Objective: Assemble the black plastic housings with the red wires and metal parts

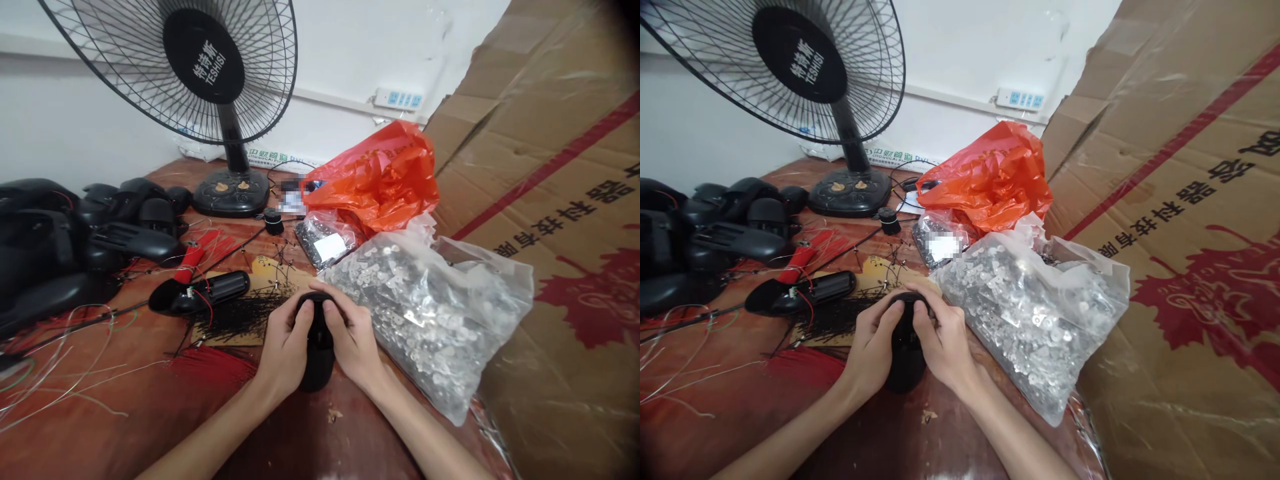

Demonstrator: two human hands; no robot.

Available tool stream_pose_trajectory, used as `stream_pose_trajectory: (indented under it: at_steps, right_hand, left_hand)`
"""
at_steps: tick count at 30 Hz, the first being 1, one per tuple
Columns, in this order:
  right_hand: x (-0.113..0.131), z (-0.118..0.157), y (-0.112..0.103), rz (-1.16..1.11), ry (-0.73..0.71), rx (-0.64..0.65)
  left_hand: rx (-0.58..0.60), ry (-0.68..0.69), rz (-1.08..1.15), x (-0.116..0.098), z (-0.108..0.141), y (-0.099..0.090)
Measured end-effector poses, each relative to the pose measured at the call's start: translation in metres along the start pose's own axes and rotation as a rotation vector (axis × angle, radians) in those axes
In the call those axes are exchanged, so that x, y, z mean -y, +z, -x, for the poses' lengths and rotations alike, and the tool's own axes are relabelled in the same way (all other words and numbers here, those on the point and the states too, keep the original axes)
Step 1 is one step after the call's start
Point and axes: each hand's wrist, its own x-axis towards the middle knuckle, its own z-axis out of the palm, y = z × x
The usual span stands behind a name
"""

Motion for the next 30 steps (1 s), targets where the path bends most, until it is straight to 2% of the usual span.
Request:
stream_pose_trajectory:
  at_steps: [16, 21, 24, 30]
  right_hand:
    - [-0.001, 0.002, -0.001, 0.037, -0.001, 0.025]
    - [0.002, 0.002, -0.003, 0.007, -0.069, 0.021]
    - [0.006, 0.002, -0.004, -0.04, -0.095, 0.042]
    - [0.013, 0.002, -0.007, -0.141, -0.037, 0.092]
  left_hand:
    - [0.029, 0.01, 0.03, 0.004, 0.0, -0.003]
    - [0.094, 0.123, -0.059, 0.0, 0.004, -0.006]
    - [0.08, 0.185, -0.159, -0.002, 0.008, -0.006]
    - [0.033, 0.207, -0.239, 0.0, 0.011, -0.005]
